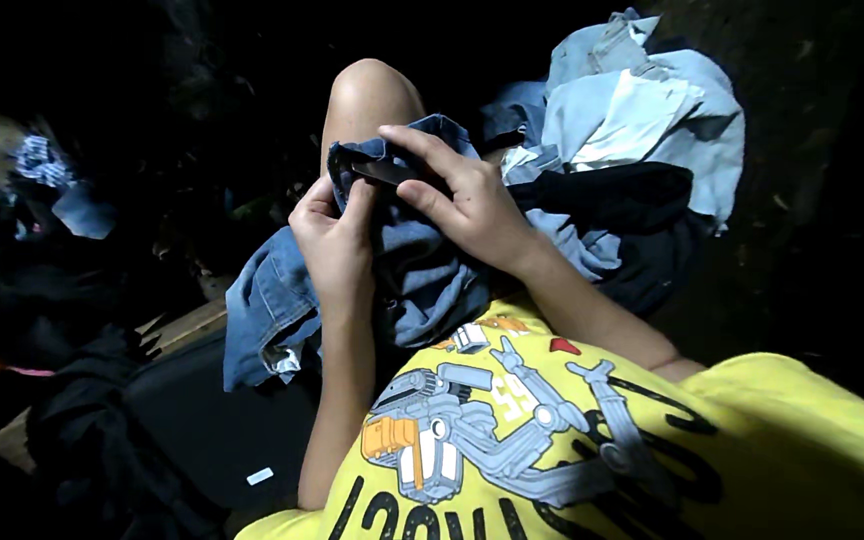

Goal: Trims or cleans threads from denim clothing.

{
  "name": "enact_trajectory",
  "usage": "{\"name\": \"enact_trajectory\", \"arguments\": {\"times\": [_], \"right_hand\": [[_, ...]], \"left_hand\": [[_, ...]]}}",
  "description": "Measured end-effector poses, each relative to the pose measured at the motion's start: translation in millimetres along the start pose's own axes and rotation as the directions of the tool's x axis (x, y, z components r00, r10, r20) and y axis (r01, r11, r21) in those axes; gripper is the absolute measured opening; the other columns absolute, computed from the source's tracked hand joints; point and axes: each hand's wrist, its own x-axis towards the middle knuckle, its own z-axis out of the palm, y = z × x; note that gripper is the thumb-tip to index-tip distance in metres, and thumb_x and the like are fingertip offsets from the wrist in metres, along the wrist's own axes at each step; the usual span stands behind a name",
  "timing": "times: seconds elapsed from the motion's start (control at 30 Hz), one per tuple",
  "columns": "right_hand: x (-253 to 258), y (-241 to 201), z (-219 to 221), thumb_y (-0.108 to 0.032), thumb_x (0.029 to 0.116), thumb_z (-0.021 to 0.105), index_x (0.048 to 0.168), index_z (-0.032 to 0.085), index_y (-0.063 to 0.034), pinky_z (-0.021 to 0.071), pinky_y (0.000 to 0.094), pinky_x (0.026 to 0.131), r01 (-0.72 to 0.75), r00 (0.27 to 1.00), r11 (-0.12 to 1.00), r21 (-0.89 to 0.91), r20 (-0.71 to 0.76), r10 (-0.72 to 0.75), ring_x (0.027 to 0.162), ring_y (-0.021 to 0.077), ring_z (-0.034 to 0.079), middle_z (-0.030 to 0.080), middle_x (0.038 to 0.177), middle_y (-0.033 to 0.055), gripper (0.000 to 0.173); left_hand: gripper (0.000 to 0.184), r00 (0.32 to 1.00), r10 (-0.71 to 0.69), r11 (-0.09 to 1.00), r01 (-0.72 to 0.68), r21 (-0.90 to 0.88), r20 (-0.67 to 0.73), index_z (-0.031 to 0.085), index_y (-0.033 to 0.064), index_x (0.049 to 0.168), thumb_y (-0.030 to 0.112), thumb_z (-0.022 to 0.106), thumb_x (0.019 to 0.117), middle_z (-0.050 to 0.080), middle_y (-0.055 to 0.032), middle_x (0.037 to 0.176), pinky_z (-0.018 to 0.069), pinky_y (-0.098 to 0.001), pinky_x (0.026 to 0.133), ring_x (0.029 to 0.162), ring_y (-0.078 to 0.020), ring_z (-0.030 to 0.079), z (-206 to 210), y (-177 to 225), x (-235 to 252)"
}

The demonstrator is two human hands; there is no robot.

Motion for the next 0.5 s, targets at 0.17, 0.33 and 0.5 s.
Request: {"name": "enact_trajectory", "arguments": {"times": [0.17, 0.33, 0.5], "right_hand": [[-10, 9, 11, -0.031, 0.1054, 0.054, 0.146, 0.053, -0.0030, 0.0573, 0.0396, 0.067, 0.033, 0.995, 0.999, -0.027, -0.089, -0.036, 0.081, 0.0215, 0.068, 0.071, 0.112, 0.0148, 0.050], [1, 5, 23, -0.025, 0.1051, 0.055, 0.132, 0.068, -0.0068, 0.0548, 0.0345, 0.068, 0.083, 0.981, 0.996, 0.024, -0.176, -0.078, 0.080, 0.0189, 0.066, 0.069, 0.096, 0.0123, 0.036], [11, 3, -7, -0.012, 0.1059, 0.050, 0.126, 0.067, 0.0016, 0.0465, 0.0121, 0.068, -0.131, 0.990, 0.810, 0.571, 0.112, 0.082, 0.079, -0.0072, 0.056, 0.070, 0.108, -0.0028, 0.029]], "left_hand": [[0.020, 0.997, -0.075, 0.994, 0.074, -0.080, -0.004, 0.066, 0.0116, 0.084, -0.002, 0.057, 0.0963, 0.069, 0.0067, 0.072, 0.0583, -0.0197, 0.064, 0.066, -0.0011, 0.067, -2, 3, -1], [0.017, 0.999, -0.031, 0.999, 0.032, -0.043, 0.031, 0.069, 0.0106, 0.088, -0.003, 0.061, 0.0938, 0.071, 0.0082, 0.075, 0.0579, -0.0179, 0.067, 0.069, 0.0011, 0.067, -2, -2, -4], [0.012, 0.996, 0.063, 0.997, -0.066, 0.046, 0.064, 0.070, 0.0083, 0.092, -0.002, 0.062, 0.0932, 0.071, 0.0094, 0.081, 0.0578, -0.0184, 0.072, 0.076, 0.0018, 0.067, -10, -8, -1]]}}
